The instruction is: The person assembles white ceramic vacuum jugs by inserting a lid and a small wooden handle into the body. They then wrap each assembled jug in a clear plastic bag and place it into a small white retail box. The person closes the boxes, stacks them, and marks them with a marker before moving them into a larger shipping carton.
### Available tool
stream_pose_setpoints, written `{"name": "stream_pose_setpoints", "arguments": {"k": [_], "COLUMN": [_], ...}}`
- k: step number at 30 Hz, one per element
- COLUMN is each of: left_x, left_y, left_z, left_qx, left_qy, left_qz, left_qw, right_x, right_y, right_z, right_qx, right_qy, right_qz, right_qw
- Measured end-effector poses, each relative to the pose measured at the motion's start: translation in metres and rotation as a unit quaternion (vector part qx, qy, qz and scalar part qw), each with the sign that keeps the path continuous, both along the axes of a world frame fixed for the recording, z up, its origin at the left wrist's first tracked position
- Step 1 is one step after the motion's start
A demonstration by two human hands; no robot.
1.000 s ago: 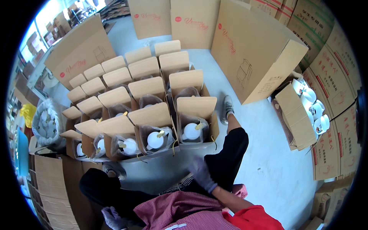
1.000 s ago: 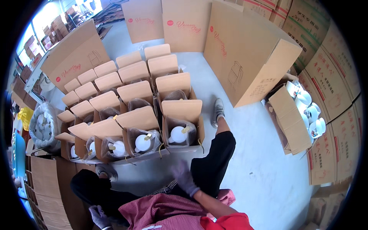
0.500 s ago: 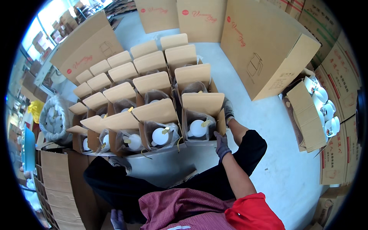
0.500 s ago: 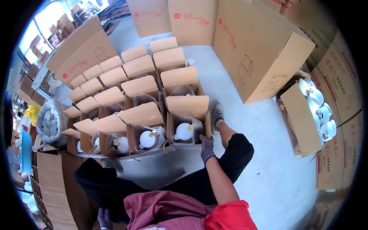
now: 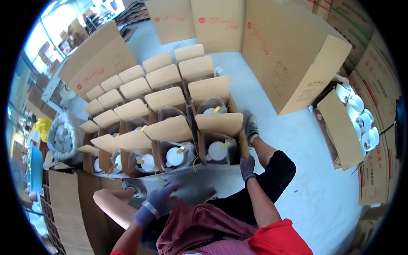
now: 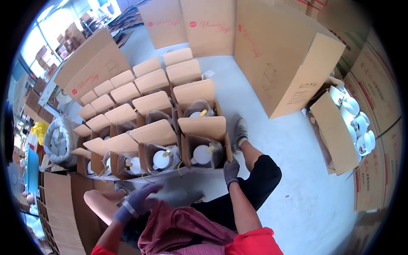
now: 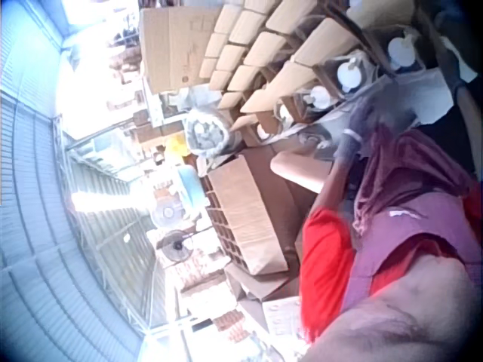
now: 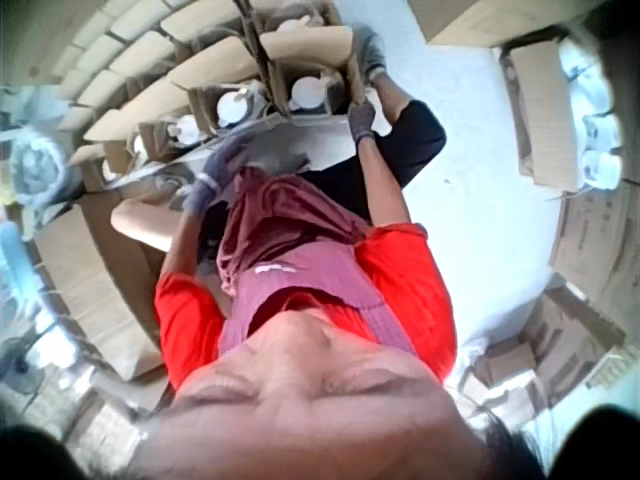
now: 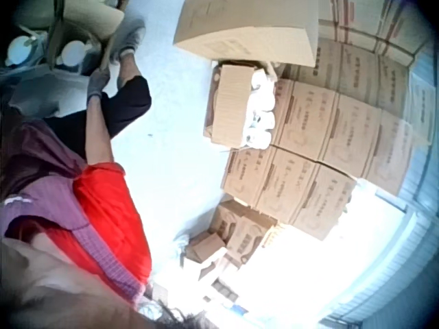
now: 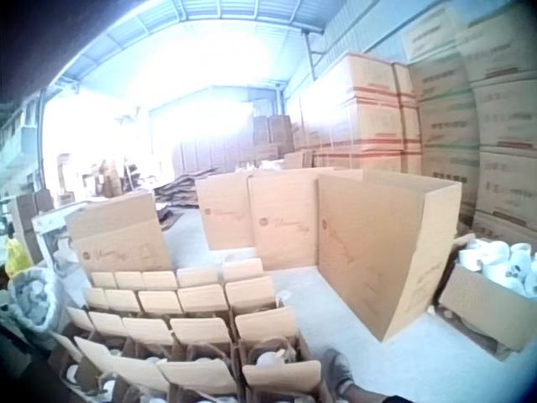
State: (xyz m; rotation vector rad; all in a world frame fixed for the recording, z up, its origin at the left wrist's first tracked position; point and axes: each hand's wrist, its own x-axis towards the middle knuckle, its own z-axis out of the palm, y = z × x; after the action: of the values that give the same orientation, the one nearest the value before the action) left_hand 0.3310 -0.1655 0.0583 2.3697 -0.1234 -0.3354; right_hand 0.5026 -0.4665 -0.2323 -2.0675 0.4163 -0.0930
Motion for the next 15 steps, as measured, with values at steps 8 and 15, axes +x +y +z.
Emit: {"name": "stream_pose_setpoints", "arguments": {"k": [8,15], "left_x": [0.074,0.113], "left_y": [-0.065,-0.119], "left_z": [-0.196,-0.253], "left_qx": [-0.442,-0.058], "left_qy": [0.267,0.116], "left_qz": [0.364,0.231], "left_qw": [0.775,0.964], "right_x": [-0.041,-0.066], "right_y": [-0.040,-0.006], "right_z": [0.033,0.118], "right_qx": [-0.104,-0.229], "right_qy": [-0.038,-0.175], "right_qz": [-0.036,0.246], "right_qw": [0.993,0.925]}}
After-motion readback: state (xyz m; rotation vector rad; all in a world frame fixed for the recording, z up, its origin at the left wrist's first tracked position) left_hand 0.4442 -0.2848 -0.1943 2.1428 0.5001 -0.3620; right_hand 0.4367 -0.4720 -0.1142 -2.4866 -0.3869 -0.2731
